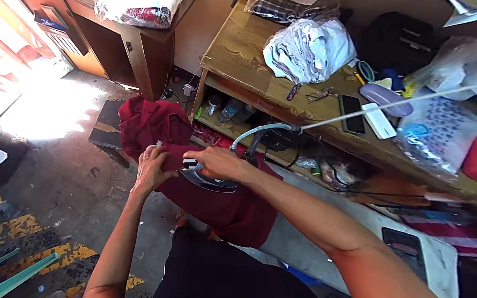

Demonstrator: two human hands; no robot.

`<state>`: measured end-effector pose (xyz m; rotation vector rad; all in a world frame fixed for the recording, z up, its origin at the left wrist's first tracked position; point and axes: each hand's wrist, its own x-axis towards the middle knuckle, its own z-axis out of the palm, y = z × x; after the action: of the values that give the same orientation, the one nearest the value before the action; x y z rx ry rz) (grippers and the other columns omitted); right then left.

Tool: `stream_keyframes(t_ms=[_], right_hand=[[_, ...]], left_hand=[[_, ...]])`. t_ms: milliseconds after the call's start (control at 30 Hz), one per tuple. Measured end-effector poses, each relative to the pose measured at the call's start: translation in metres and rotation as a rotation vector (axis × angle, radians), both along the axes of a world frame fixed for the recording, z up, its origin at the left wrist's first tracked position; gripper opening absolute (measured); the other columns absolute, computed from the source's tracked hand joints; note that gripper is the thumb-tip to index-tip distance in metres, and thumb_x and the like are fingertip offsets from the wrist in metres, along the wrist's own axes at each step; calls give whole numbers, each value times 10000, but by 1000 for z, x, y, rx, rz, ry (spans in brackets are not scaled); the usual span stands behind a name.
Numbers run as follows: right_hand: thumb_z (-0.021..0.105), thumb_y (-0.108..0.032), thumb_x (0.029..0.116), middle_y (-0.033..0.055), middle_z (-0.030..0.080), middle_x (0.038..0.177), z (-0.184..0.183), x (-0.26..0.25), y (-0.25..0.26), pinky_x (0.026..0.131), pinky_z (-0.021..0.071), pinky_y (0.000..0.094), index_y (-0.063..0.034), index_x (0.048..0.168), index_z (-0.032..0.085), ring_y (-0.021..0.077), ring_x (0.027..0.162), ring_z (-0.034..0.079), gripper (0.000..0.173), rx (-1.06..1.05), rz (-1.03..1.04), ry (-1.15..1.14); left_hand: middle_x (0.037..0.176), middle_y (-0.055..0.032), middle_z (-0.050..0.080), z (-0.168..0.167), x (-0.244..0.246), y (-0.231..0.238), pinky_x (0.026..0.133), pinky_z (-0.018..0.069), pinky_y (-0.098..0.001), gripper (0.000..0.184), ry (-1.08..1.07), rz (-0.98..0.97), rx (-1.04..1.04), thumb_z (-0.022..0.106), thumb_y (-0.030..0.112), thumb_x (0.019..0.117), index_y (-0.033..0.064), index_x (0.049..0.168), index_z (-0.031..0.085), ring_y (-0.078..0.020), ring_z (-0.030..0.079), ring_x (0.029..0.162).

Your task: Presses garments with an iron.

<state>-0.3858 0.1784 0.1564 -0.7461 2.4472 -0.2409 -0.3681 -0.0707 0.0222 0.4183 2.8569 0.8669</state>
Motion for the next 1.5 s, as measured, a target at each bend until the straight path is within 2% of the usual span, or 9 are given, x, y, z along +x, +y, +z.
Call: stream_keyframes(t_ms=[100,400,633,733,867,1000,1167,1333,1500], right_hand=[[635,-152,946,136,717,928,-11,-2,-4,713,539,574,-330,1458,531,363,855,700,552,7,4,24],[701,-152,886,69,714,823,-12,-27,-8,668,540,532,-349,1416,585,299,754,693,577,-3,203,112],[685,-155,911,178,720,1019,-17,-40,-14,761,542,627,-261,1452,536,407,938,702,571,-55,-202,48],[733,-159,877,130,720,891,-18,-2,8,669,552,589,-296,1427,568,357,791,701,590,-70,-104,94],[668,-111,903,188,699,906,-13,60,48,700,523,618,-289,1489,490,425,820,684,638,-47,16,-88],[672,-169,936,212,709,986,-2,111,114,764,528,645,-274,1490,497,441,890,691,591,-75,-220,-199],[724,-309,948,173,726,1052,-3,169,205,839,547,593,-242,1451,553,357,939,707,535,-134,-723,-73],[629,-598,951,113,726,925,-10,191,241,748,565,530,-241,1428,573,281,815,708,599,-146,-881,89],[530,-571,1012,98,724,904,-23,165,223,740,557,554,-270,1372,605,294,825,707,475,-157,-827,61]], left_hand=[[1700,56,246,-8,0,-7,1205,105,-700,980,-207,-72,-115,752,736,733,354,1568,411,-313,84,1592],[1721,96,153,-14,-3,-15,1191,84,-719,1181,-262,-106,-136,809,708,682,343,1640,223,-285,11,1598],[1717,103,165,-15,-3,-16,1197,68,-711,1198,-260,-88,-151,797,742,660,351,1637,226,-265,30,1599],[1715,107,171,-14,-3,-16,1195,51,-720,1199,-255,-87,-155,793,752,653,359,1636,230,-268,30,1599],[1714,99,182,-12,-6,-16,1187,71,-732,1176,-261,-88,-144,787,753,660,363,1630,250,-286,52,1597],[1671,17,327,-17,-5,-17,1174,154,-735,1091,-128,-66,-92,549,923,716,286,1588,394,-328,192,1571],[1645,-93,373,-19,-14,-8,1154,176,-749,649,1,17,-194,280,622,1044,254,1540,479,-433,255,1534],[1616,-283,331,2,-43,-9,1139,233,-747,520,118,149,-219,487,292,1047,73,1519,481,-551,238,1498],[1588,-181,438,12,-8,57,1164,200,-741,562,156,-28,-183,339,459,1083,123,1485,544,-457,316,1503]])
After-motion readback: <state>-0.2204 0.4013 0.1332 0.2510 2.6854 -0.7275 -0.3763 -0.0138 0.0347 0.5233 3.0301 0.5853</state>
